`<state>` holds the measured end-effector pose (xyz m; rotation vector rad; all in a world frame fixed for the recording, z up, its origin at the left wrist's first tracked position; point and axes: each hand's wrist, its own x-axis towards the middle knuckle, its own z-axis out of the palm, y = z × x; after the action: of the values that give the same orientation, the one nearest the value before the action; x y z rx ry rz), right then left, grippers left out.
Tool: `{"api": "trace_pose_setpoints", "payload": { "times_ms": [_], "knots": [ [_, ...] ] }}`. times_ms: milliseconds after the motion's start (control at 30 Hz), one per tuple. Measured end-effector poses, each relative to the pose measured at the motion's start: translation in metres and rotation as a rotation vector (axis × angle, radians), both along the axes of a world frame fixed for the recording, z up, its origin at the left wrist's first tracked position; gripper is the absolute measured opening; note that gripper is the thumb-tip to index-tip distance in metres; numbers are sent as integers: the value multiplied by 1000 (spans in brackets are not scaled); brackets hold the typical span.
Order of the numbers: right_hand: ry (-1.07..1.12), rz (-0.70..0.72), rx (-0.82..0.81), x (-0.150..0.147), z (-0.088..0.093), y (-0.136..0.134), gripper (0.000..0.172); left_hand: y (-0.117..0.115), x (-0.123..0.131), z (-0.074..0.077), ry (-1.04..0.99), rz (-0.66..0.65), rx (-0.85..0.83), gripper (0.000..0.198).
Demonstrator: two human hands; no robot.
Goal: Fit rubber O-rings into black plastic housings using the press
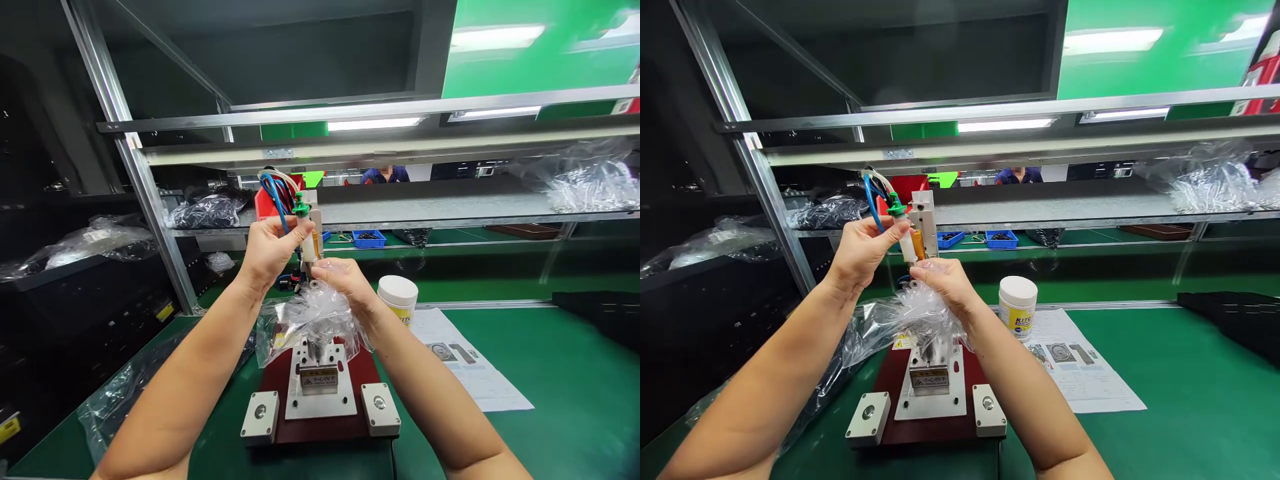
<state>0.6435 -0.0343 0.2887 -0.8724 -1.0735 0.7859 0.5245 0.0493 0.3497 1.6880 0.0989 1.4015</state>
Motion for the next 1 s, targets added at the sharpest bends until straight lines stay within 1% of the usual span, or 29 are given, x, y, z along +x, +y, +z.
{"api": "trace_pose_setpoints", "payload": {
  "times_ms": [167, 400, 567, 633, 700, 800, 900, 967, 1000],
  "knots": [
    [15, 3, -13, 0, -1, 0, 36, 0, -1, -3, 28, 42, 66, 29],
    [24, 11, -26, 0, 2, -1, 36, -2, -3, -2, 60, -32, 83, 33],
    [17, 8, -25, 0, -1, 3, 36, -5, -5, 0, 81, -39, 65, 39],
    [-22, -11, -25, 1, -2, 2, 36, -5, -5, 0, 89, -49, 58, 40],
    [-126, -41, -26, 7, 2, -5, 37, -4, -5, 0, 94, -65, 54, 41],
    [-368, -125, -39, 21, 19, -23, 42, -1, -5, 0, 106, -79, 54, 40],
    [-527, -248, -30, 34, 47, -40, 42, 1, -5, 0, 119, -84, 54, 40],
    [-583, -268, 7, 37, 66, -43, 40, 0, -5, 0, 120, -90, 40, 42],
    [-607, -252, 26, 36, 76, -42, 39, -1, -5, 0, 116, -94, 29, 43]
  ]
}}
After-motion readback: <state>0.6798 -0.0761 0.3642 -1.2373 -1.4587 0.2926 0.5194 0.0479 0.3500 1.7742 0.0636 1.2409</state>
